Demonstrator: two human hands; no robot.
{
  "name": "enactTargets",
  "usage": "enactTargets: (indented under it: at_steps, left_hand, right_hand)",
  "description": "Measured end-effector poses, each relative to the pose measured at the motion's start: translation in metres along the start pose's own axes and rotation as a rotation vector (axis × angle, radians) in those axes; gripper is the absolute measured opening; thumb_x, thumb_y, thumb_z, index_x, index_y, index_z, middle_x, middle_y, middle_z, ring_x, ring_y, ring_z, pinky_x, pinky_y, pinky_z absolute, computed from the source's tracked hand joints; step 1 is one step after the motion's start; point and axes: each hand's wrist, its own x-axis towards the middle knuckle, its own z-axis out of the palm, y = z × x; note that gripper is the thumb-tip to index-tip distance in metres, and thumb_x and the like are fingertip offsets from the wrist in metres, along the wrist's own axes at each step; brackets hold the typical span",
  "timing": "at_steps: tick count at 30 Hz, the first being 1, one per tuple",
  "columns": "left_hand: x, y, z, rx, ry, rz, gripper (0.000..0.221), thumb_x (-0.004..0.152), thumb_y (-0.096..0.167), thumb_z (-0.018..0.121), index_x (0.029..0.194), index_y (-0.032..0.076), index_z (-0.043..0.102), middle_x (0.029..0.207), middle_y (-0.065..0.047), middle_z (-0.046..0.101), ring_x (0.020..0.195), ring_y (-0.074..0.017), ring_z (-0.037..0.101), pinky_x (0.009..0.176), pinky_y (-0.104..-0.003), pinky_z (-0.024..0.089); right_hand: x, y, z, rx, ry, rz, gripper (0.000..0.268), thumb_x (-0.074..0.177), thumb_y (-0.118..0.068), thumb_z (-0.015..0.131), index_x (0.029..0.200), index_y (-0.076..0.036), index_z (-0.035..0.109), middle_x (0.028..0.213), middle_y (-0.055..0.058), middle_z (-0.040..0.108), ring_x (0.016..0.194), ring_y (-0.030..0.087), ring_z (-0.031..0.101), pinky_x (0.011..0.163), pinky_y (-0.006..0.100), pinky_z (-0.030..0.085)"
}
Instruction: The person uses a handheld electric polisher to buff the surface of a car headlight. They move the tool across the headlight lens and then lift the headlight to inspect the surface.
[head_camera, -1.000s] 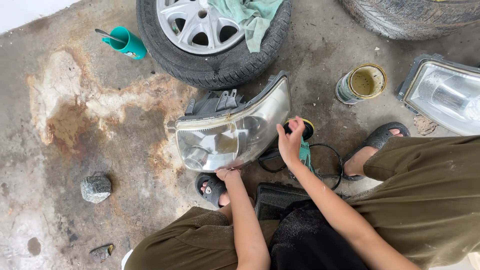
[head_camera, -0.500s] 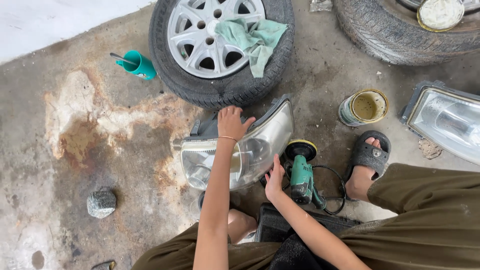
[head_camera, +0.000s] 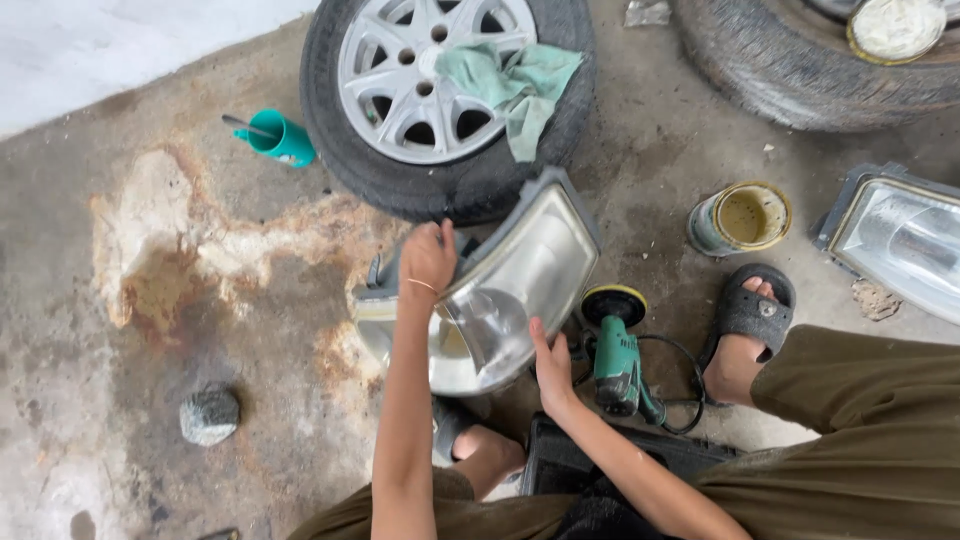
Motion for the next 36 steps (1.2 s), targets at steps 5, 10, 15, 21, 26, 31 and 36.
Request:
enactTargets:
  at_steps: [5, 10, 15, 21, 26, 31, 36]
  left_hand:
    - [-0.025, 0.012, -0.117, -0.351, 0.328, -0.163, 0.046, 0.110, 0.029, 0.044, 0.076, 0.003, 0.062, 0.065, -0.026, 0.062, 0.072, -0.0507, 0.066, 0.059, -0.052, 0.052]
    - [-0.051, 0.035, -0.143, -0.658, 0.607, -0.446, 0.062, 0.114, 0.042, 0.034, 0.074, 0.003, 0.060, 0.062, -0.023, 0.061, 0.066, -0.0435, 0.063, 0.062, -0.044, 0.051]
    - [-0.070, 0.036, -0.100, -0.899, 0.585, -0.598, 0.072, 0.113, 0.053, 0.031, 0.077, -0.002, 0.061, 0.073, -0.028, 0.060, 0.078, -0.0342, 0.064, 0.076, -0.042, 0.049]
    - [-0.072, 0.060, -0.058, -1.126, 0.634, -0.791, 0.069, 0.113, 0.056, 0.035, 0.126, -0.006, 0.063, 0.131, -0.032, 0.062, 0.127, -0.0406, 0.058, 0.108, -0.049, 0.046]
    - [-0.083, 0.105, -0.070, -1.346, 0.685, -0.921, 0.070, 0.111, 0.054, 0.038, 0.140, -0.008, 0.051, 0.149, -0.035, 0.047, 0.141, -0.0413, 0.045, 0.119, -0.049, 0.035]
    - [-0.090, 0.130, -0.024, -1.453, 0.668, -0.930, 0.068, 0.115, 0.046, 0.031, 0.154, -0.010, 0.032, 0.161, -0.036, 0.023, 0.149, -0.0483, 0.026, 0.125, -0.058, 0.024]
    - [-0.098, 0.186, -0.022, -1.612, 0.531, -1.126, 0.064, 0.114, 0.041, 0.033, 0.158, -0.004, 0.025, 0.164, -0.031, 0.016, 0.153, -0.0441, 0.018, 0.127, -0.055, 0.021]
  right_hand:
    - [-0.052, -0.086, 0.025, -0.416, 0.068, -0.258, 0.102, 0.082, -0.063, 0.077, 0.152, -0.003, 0.033, 0.146, 0.025, 0.045, 0.140, 0.038, 0.043, 0.117, 0.049, 0.034]
    - [-0.070, -0.182, 0.031, -0.698, -0.020, -0.778, 0.113, 0.079, -0.071, 0.078, 0.143, 0.013, 0.038, 0.133, 0.028, 0.045, 0.133, 0.046, 0.045, 0.112, 0.052, 0.036]
    - [-0.091, -0.235, 0.050, -0.938, -0.126, -0.921, 0.116, 0.080, -0.078, 0.073, 0.144, 0.014, 0.040, 0.123, 0.021, 0.046, 0.122, 0.037, 0.052, 0.100, 0.043, 0.044]
    - [-0.087, -0.259, 0.064, -1.173, -0.178, -1.015, 0.116, 0.080, -0.076, 0.072, 0.141, 0.016, 0.040, 0.123, 0.024, 0.045, 0.128, 0.039, 0.045, 0.099, 0.044, 0.044]
    - [-0.062, -0.268, 0.073, -1.318, -0.246, -0.979, 0.118, 0.077, -0.079, 0.072, 0.142, 0.015, 0.040, 0.129, 0.025, 0.045, 0.137, 0.040, 0.041, 0.108, 0.045, 0.042]
    - [-0.037, -0.281, 0.080, -1.565, -0.258, -0.971, 0.125, 0.069, -0.088, 0.070, 0.144, 0.008, 0.043, 0.129, 0.019, 0.046, 0.137, 0.035, 0.040, 0.109, 0.049, 0.041]
    - [-0.008, -0.284, 0.077, -1.771, -0.309, -0.939, 0.124, 0.066, -0.089, 0.070, 0.144, 0.004, 0.045, 0.130, 0.017, 0.048, 0.136, 0.034, 0.041, 0.107, 0.051, 0.041]
